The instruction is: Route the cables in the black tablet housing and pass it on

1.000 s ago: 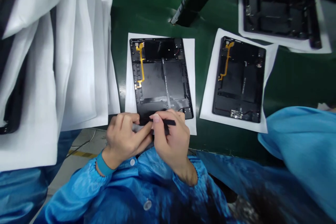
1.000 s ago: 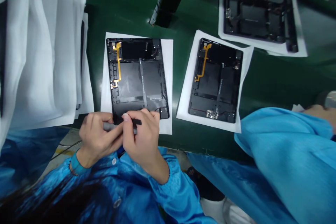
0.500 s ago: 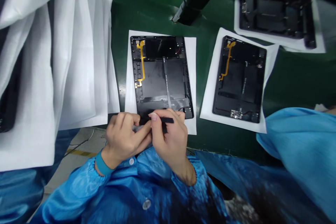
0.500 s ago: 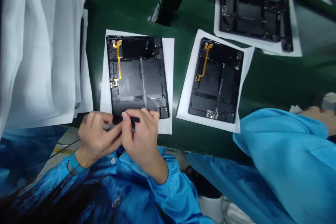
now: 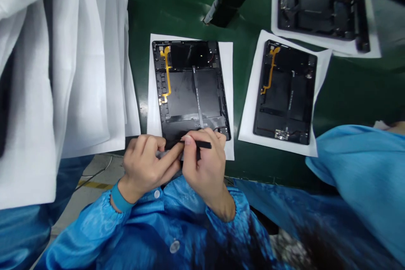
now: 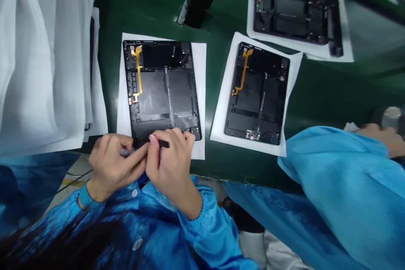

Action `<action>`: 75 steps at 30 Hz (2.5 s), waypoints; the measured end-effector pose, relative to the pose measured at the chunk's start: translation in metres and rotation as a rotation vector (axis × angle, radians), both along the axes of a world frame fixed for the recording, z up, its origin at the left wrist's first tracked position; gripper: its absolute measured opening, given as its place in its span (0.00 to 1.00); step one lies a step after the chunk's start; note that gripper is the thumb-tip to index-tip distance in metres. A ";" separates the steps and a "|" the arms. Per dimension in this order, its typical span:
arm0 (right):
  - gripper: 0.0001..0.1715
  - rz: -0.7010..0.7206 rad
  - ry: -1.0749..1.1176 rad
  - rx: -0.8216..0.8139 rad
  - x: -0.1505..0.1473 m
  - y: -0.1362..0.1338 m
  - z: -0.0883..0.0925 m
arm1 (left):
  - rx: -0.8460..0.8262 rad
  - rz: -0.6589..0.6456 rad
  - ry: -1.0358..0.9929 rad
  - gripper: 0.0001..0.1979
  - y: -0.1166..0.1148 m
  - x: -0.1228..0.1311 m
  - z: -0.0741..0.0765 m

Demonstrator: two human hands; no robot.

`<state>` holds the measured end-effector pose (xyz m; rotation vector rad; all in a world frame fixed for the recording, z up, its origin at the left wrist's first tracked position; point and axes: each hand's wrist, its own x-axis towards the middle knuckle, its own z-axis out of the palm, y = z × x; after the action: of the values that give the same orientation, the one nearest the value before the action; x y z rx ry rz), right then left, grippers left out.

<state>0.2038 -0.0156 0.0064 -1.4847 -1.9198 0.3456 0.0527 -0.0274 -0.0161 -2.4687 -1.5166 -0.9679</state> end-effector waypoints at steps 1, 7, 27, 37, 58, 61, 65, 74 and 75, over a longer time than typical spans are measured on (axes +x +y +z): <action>0.08 0.001 -0.006 -0.001 0.001 0.000 0.000 | 0.000 -0.003 0.000 0.10 0.000 0.000 0.000; 0.08 0.004 0.031 -0.048 0.007 0.003 0.003 | -0.002 -0.018 0.033 0.13 0.001 -0.003 0.000; 0.07 -0.032 0.034 -0.051 0.014 0.004 0.002 | -0.034 -0.059 0.020 0.19 0.001 -0.005 0.002; 0.08 -0.058 0.108 -0.102 0.017 0.003 0.003 | -0.072 -0.052 0.016 0.20 0.000 -0.005 0.001; 0.10 -0.096 0.092 -0.107 0.015 0.002 0.005 | -0.065 -0.038 0.036 0.20 0.000 -0.004 0.002; 0.10 -0.098 0.099 -0.116 0.016 0.003 0.006 | -0.071 -0.024 0.037 0.19 -0.001 -0.003 0.002; 0.09 -0.086 0.138 -0.105 0.017 0.003 0.006 | -0.080 -0.012 0.014 0.20 -0.002 -0.002 0.001; 0.09 -0.062 0.174 -0.077 0.019 -0.001 0.003 | -0.082 -0.003 0.085 0.20 0.000 -0.001 0.005; 0.09 -0.060 0.167 -0.079 0.019 -0.001 0.003 | -0.083 -0.002 0.092 0.20 0.000 0.000 0.006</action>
<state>0.2231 -0.0164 0.0090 -1.5112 -1.7445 0.5066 0.0523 -0.0275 -0.0105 -2.5328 -1.5563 -0.7943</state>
